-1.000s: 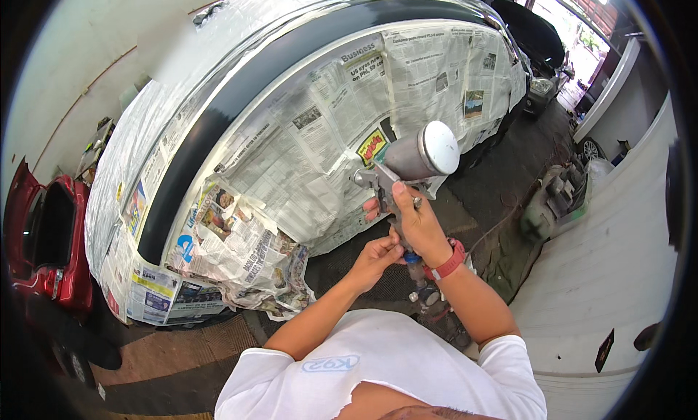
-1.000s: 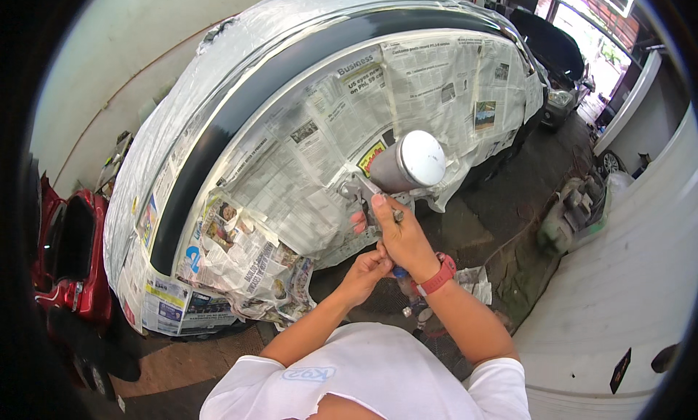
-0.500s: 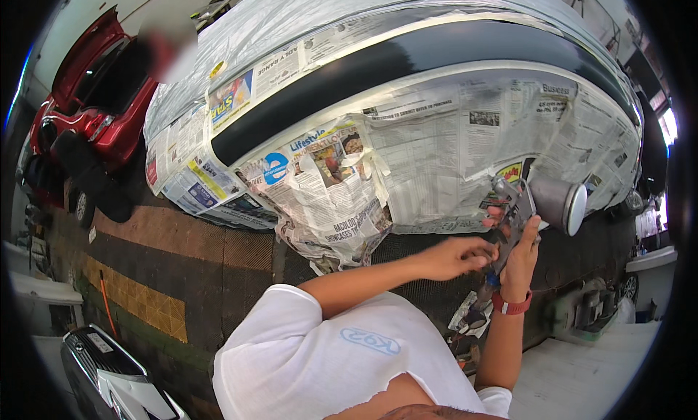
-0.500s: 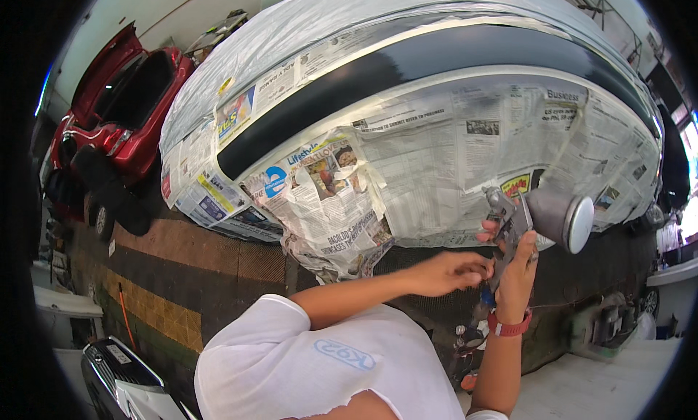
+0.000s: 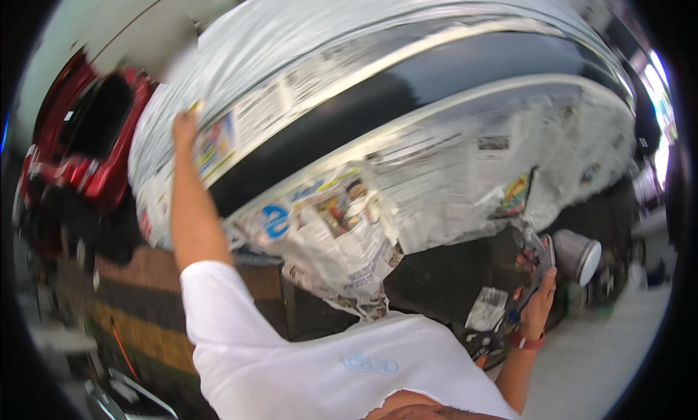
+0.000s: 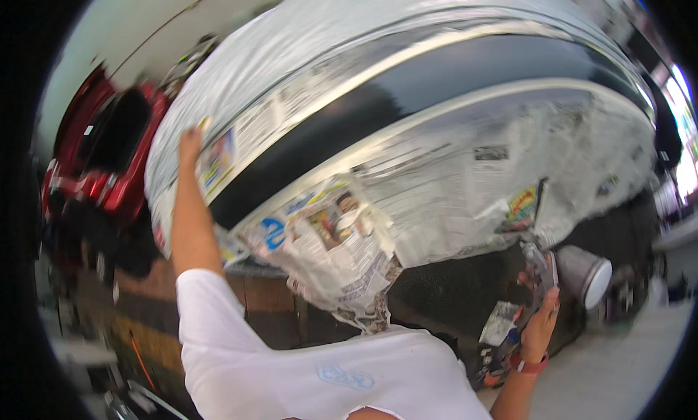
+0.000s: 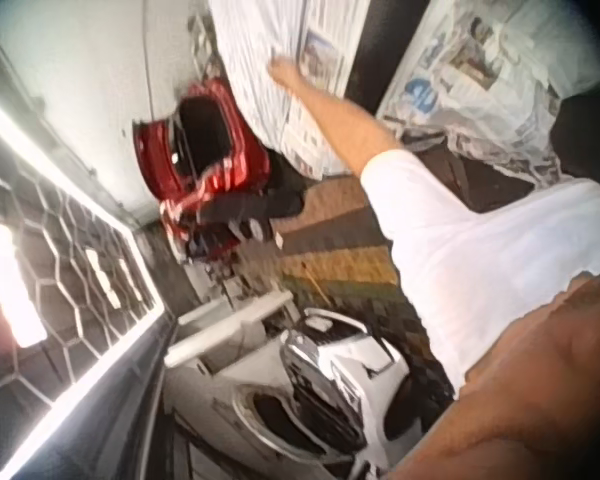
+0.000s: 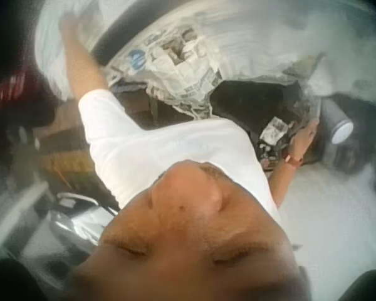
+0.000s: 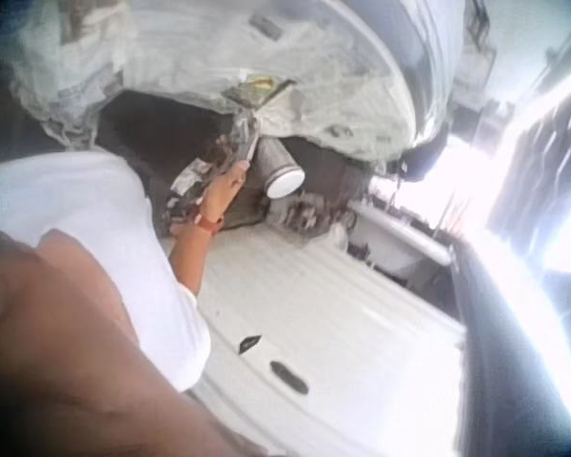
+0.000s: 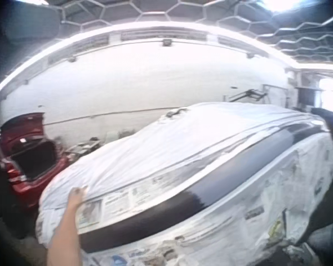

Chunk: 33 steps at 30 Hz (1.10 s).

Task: The person prepares a car for painting by covering it with newspaper and tape, then uses a spray gun to apply paint to the rear bumper. The person walks around the garage, handles newspapers, and secures them with tape before spraying.

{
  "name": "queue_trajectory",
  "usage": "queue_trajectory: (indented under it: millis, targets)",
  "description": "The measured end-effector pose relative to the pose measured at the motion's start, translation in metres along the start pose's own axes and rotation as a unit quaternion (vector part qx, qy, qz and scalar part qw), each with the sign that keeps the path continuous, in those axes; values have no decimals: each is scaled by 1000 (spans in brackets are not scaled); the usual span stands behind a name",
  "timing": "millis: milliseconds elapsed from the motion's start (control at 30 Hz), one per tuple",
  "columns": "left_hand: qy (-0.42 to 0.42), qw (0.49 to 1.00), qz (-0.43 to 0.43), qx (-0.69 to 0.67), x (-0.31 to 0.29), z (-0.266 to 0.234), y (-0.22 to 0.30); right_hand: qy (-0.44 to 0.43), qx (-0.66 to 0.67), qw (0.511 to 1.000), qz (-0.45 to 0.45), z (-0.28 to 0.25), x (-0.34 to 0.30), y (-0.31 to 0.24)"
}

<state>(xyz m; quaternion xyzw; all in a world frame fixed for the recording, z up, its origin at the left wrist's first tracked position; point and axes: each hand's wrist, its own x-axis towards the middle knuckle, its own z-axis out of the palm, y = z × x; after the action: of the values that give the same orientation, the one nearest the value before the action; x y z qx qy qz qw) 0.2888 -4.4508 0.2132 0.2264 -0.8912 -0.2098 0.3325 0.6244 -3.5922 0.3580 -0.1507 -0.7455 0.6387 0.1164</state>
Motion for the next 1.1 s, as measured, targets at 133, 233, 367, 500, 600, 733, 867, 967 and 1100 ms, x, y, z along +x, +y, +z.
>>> queue_trajectory:
  millis: [133, 233, 367, 500, 600, 733, 867, 967, 1100]
  targets:
    - [-97, 993, 11, 67, 75, 40, -79, 92, -97, 988, 72, -46, 3, 24]
    - [-136, 988, -31, 60, 77, 80, -88, 183, -126, 975, 32, -34, 6, 11]
    - [-221, 971, -10, 85, 85, 95, -73, 228, -165, 959, 35, -50, 5, 14]
    - [-246, 957, -43, 150, 69, 89, -67, 267, -187, 945, 37, -35, 5, 15]
    - [-57, 984, -73, 155, 77, 63, -59, 274, -161, 948, 35, -25, 12, 17]
    - [-9, 978, 36, -205, 106, -3, 13, 207, -159, 964, 54, -25, 16, 23]
    - [-249, 780, 87, -568, -30, -108, 256, 118, -144, 981, 49, -2, 17, -11]
    - [-382, 774, 210, -460, -159, -94, 359, 73, -102, 992, 33, 16, 8, -33]
    - [-683, 540, 171, -461, -321, -94, 475, 11, 5, 999, 51, 15, 11, -43]
